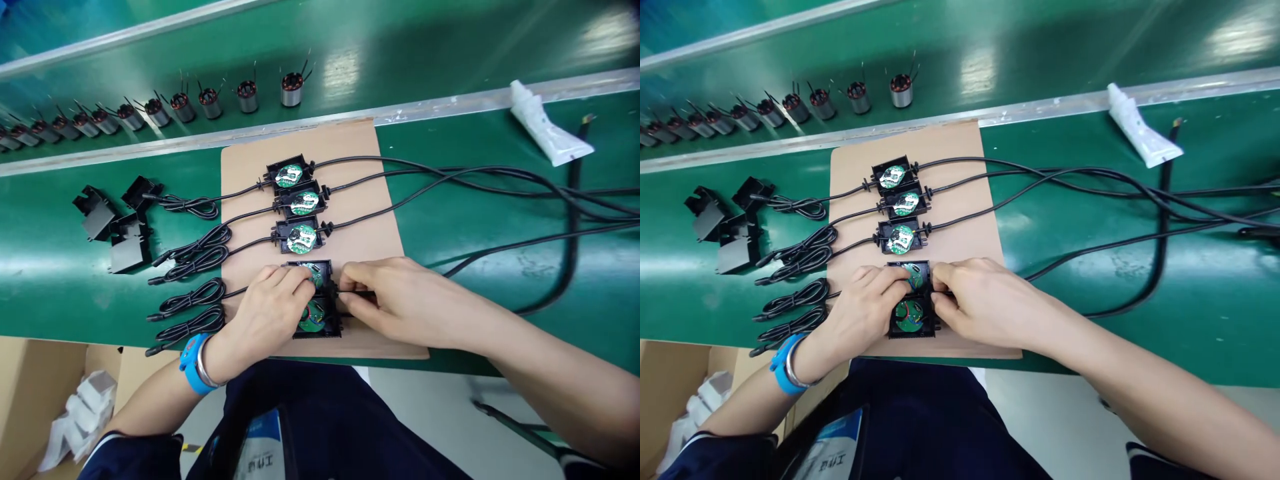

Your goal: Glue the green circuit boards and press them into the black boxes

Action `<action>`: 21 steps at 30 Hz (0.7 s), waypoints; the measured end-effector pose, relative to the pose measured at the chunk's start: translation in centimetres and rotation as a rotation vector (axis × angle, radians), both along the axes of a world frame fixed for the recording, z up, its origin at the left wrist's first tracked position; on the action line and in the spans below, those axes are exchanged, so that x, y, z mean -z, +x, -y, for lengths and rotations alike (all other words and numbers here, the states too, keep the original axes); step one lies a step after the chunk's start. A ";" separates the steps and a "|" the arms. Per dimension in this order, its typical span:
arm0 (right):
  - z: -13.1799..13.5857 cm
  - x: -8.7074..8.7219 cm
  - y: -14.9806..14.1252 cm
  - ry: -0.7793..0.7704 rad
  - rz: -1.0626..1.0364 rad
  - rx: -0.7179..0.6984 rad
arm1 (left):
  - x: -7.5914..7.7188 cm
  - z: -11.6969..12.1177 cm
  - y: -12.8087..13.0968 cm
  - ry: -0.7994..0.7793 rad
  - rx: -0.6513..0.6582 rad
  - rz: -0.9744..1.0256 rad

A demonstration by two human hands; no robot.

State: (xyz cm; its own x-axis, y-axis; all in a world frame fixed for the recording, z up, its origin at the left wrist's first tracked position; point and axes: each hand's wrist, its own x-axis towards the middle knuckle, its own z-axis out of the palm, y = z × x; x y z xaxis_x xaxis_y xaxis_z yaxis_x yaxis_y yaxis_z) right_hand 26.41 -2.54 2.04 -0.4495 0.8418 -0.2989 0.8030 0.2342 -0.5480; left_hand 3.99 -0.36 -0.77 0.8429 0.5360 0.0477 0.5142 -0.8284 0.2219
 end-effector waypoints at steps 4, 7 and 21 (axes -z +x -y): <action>-0.2 1.1 -0.2 0.155 -0.091 -0.042 | 0.2 0.0 0.0 0.008 0.009 0.046; 0.3 3.1 -0.3 0.390 -0.153 0.038 | 0.4 0.2 0.0 0.027 0.010 0.085; 0.4 3.4 -1.2 0.383 0.227 -0.031 | 0.0 0.5 1.2 0.094 0.012 -0.027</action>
State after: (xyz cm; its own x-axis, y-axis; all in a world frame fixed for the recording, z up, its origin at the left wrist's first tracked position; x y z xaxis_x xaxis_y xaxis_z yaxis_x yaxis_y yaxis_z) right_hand 25.25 -2.94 -1.33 -0.4351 0.8982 -0.0622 0.8823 0.4116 -0.2282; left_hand 5.21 -0.87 -0.74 0.8511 0.5197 0.0745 0.5085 -0.8513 0.1295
